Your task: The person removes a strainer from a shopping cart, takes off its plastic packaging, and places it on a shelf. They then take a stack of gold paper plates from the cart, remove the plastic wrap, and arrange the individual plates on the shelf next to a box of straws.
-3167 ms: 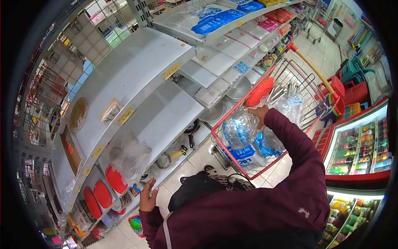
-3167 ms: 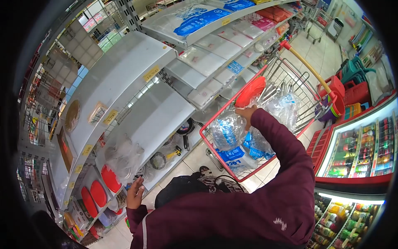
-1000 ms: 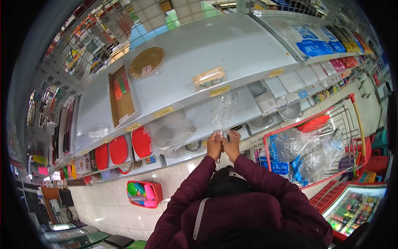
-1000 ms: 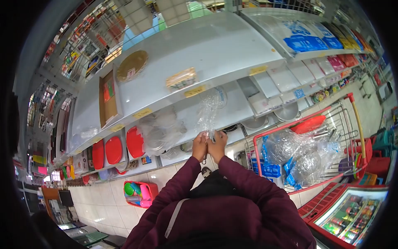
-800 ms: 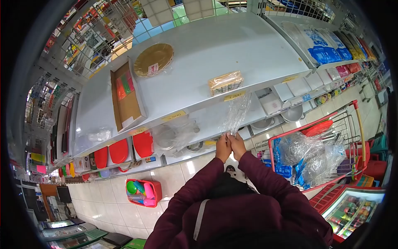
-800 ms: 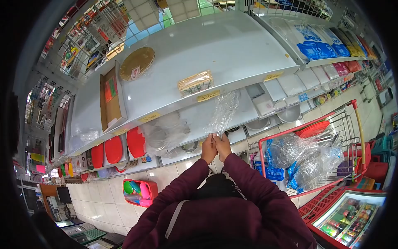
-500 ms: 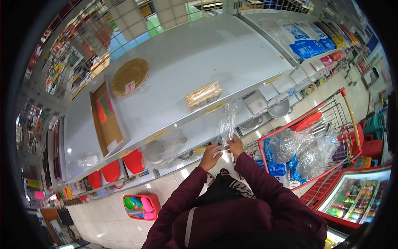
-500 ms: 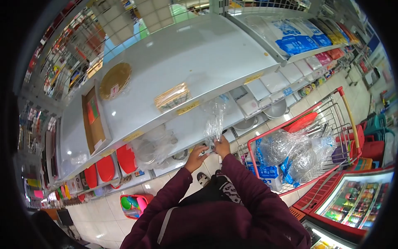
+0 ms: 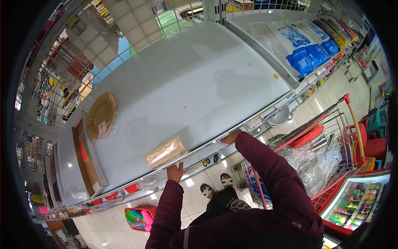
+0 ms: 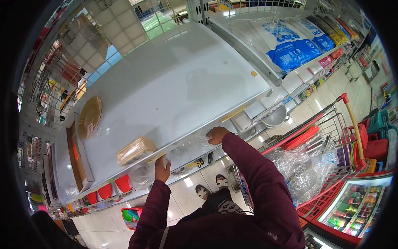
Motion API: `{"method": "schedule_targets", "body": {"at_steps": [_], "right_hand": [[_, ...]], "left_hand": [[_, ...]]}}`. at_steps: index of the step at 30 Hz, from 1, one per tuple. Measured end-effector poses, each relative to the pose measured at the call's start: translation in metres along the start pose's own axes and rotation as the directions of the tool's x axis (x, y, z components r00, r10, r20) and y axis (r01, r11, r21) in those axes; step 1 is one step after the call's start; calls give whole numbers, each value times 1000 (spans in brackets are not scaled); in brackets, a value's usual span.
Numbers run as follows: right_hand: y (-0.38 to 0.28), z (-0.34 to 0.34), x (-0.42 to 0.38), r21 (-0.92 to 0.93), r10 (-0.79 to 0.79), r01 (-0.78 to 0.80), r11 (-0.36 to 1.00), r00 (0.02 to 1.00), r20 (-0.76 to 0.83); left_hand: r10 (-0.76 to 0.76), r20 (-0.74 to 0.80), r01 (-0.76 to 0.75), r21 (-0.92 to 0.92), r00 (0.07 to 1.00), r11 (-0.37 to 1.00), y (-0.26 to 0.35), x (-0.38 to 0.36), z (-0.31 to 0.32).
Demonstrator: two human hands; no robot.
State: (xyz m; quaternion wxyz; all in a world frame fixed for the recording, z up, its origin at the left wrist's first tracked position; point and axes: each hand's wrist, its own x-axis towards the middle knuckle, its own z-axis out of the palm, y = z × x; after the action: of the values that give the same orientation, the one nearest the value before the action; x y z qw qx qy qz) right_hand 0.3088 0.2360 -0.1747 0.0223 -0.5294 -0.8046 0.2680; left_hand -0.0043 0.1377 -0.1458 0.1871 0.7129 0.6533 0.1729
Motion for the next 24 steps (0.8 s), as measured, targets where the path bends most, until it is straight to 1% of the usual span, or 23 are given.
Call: {"method": "schedule_targets", "body": {"at_steps": [1, 2, 3, 4, 5, 6, 7, 9, 11, 12, 13, 14, 15, 16, 17, 18, 19, 20, 21, 22, 23, 24], "right_hand": [[13, 19, 12, -28, -87, 86, 996, 996, -33], [49, 64, 39, -65, -176, 173, 983, 984, -36], [48, 59, 39, -57, -174, 172, 983, 984, -30], [43, 45, 39, -125, -84, 97, 987, 991, 103], [39, 37, 40, -200, 15, 32, 979, 974, 227], [40, 40, 41, -195, 18, 27, 980, 973, 229], [45, 48, 43, -175, 28, -1, 985, 988, 151], [58, 69, 43, -135, 56, -56, 989, 998, -4], [67, 89, 42, -90, 86, -101, 991, 984, -156], [71, 98, 42, -63, 100, -118, 991, 968, -230], [70, 96, 39, -36, 117, -134, 990, 946, -303], [73, 92, 34, 88, 120, -97, 991, 945, -304], [67, 77, 21, 93, 129, -106, 990, 945, -300], [58, 55, 5, 83, 337, -329, 941, 872, -355], [57, 45, -5, 85, 520, -536, 840, 751, -406], [79, 62, -1, 253, 544, -508, 823, 578, -608], [99, 55, -7, -121, 492, -569, 813, 783, -379], [124, 74, -2, 183, 574, -557, 810, 694, -433], [147, 99, 6, 469, 665, -475, 744, 595, -452], [141, 89, 1, 472, 670, -479, 740, 589, -452], [126, 70, -8, 479, 651, -450, 754, 605, -458], [113, 54, -13, 484, 630, -418, 769, 622, -465]], "left_hand": [[-5, 8, 5, 3, 1000, 1000, 1, 6, 5], [33, 52, -35, 48, 998, 998, 1, 13, 12], [69, 97, -78, 91, 993, 993, -1, 18, 20], [-30, 209, 3, 127, 977, 992, -11, 25, 35], [77, 174, -120, 253, 982, 960, -22, 25, 49], [-65, 297, -13, 251, 953, 968, -16, 32, 47], [-196, 413, 90, 262, 889, 961, -8, 41, 46], [-158, 425, 50, 254, 891, 966, -33, 45, 72], [-201, 462, 74, 280, 864, 957, -44, 49, 90], [-200, 466, 71, 280, 862, 957, -36, 50, 87], [-235, 492, 124, 248, 838, 961, -23, 53, 81], [-268, 521, 177, 219, 810, 960, -12, 55, 76], [-266, 529, 173, 219, 805, 960, -9, 57, 77], [-248, 543, 179, 178, 802, 968, -6, 61, 78], [-232, 557, 187, 137, 797, 973, -4, 61, 80], [-231, 565, 186, 137, 792, 973, -3, 62, 82], [-249, 566, 204, 142, 786, 969, -1, 63, 83], [-267, 568, 222, 149, 778, 964, 1, 63, 83], [-284, 568, 237, 157, 773, 959, 4, 64, 82], [-198, 472, 116, 198, 859, 973, -4, 61, 88], [-194, 476, 110, 198, 858, 974, -3, 58, 87], [-137, 424, 50, 209, 895, 977, 1, 55, 82]]}}
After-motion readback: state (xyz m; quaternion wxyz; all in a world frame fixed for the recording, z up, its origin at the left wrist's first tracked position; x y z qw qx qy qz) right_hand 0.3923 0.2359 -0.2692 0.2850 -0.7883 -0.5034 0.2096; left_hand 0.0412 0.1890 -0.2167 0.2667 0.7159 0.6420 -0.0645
